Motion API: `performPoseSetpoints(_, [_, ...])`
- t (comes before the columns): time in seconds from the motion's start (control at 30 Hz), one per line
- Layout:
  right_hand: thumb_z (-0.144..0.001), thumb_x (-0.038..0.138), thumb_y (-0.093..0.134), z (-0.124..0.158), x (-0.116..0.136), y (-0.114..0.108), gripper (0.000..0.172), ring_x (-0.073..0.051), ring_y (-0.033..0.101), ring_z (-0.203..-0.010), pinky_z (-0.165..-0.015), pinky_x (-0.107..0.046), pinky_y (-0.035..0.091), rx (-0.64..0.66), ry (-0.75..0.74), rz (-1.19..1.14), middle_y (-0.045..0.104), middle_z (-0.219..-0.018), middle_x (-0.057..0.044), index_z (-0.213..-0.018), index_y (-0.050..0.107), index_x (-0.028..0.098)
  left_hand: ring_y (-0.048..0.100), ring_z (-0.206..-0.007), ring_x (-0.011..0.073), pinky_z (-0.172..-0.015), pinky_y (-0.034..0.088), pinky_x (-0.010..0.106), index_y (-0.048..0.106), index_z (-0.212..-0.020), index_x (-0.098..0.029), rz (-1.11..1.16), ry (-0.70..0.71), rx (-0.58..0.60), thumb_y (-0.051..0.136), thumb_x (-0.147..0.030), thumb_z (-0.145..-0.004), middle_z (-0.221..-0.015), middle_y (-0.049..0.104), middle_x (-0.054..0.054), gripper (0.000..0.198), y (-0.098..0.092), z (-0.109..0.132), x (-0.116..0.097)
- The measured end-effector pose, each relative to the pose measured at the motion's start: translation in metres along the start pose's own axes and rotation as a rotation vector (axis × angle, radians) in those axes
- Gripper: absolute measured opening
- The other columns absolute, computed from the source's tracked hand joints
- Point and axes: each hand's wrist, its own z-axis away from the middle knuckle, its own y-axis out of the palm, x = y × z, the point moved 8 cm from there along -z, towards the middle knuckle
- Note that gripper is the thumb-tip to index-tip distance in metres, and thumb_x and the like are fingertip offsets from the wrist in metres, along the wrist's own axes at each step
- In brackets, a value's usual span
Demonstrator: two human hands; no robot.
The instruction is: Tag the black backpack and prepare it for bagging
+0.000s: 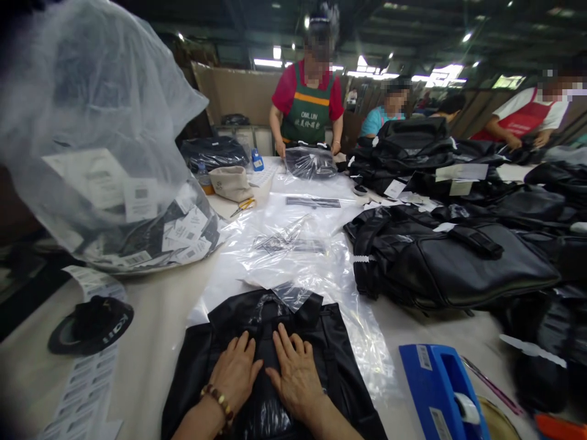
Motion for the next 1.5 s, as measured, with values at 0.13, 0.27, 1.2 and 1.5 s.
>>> performPoseSetpoints(0.13, [-0.085, 0.040, 0.049, 0.001, -0.002, 0.006, 0.060, -0.031, 0.047, -0.114, -0.088, -0.047, 0.039, -0.078, -0.027, 0.070, 0.027, -0.146, -0.003, -0.139, 0.030, 0.023, 0.058, -0.066, 0.0179, -0.058, 0.047, 0.027, 0.063, -0.067, -0.017, -0.015, -0.026, -0.357, 0.042, -0.019, -0.087, -0.070, 0.062, 0.005, 0.029, -0.018, -0.024, 0.003])
performPoseSetpoints(0.27, [-0.080, 0.043, 0.055, 0.001, -0.008, 0.017, 0.064, -0.028, 0.053, -0.103, -0.080, -0.042, 0.043, -0.180, -0.098, 0.121, 0.034, -0.142, -0.006, -0.137, 0.034, 0.022, 0.053, -0.059, 0.0163, -0.056, 0.040, 0.028, 0.058, -0.059, -0.017, -0.023, -0.063, -0.516, 0.039, -0.023, -0.090, -0.060, 0.055, 0.003, 0.037, -0.012, -0.035, 0.005])
performPoseSetpoints(1.2, [-0.073, 0.005, 0.037, -0.124, -0.076, -0.066, 0.062, -0.027, 0.020, -0.136, -0.103, -0.049, 0.034, -0.265, 0.045, -0.183, 0.012, -0.149, -0.017, -0.134, 0.033, 0.016, 0.052, -0.102, 0.0160, -0.097, 0.026, 0.033, 0.056, -0.117, -0.034, 0.226, 0.319, -0.770, 0.039, -0.034, -0.090, -0.105, 0.064, 0.000, 0.031, -0.004, -0.030, -0.018])
performPoseSetpoints(1.5, [-0.086, 0.009, 0.036, -0.104, -0.026, -0.091, 0.030, -0.018, 0.054, -0.086, -0.078, -0.033, 0.037, -0.457, -0.350, 0.102, 0.061, -0.091, -0.005, -0.097, 0.061, 0.022, 0.052, -0.102, 0.0164, -0.098, 0.027, 0.034, 0.055, -0.118, -0.035, 0.251, 0.301, -0.766, 0.045, -0.037, -0.088, -0.106, 0.063, 0.000, 0.032, 0.000, -0.031, -0.016])
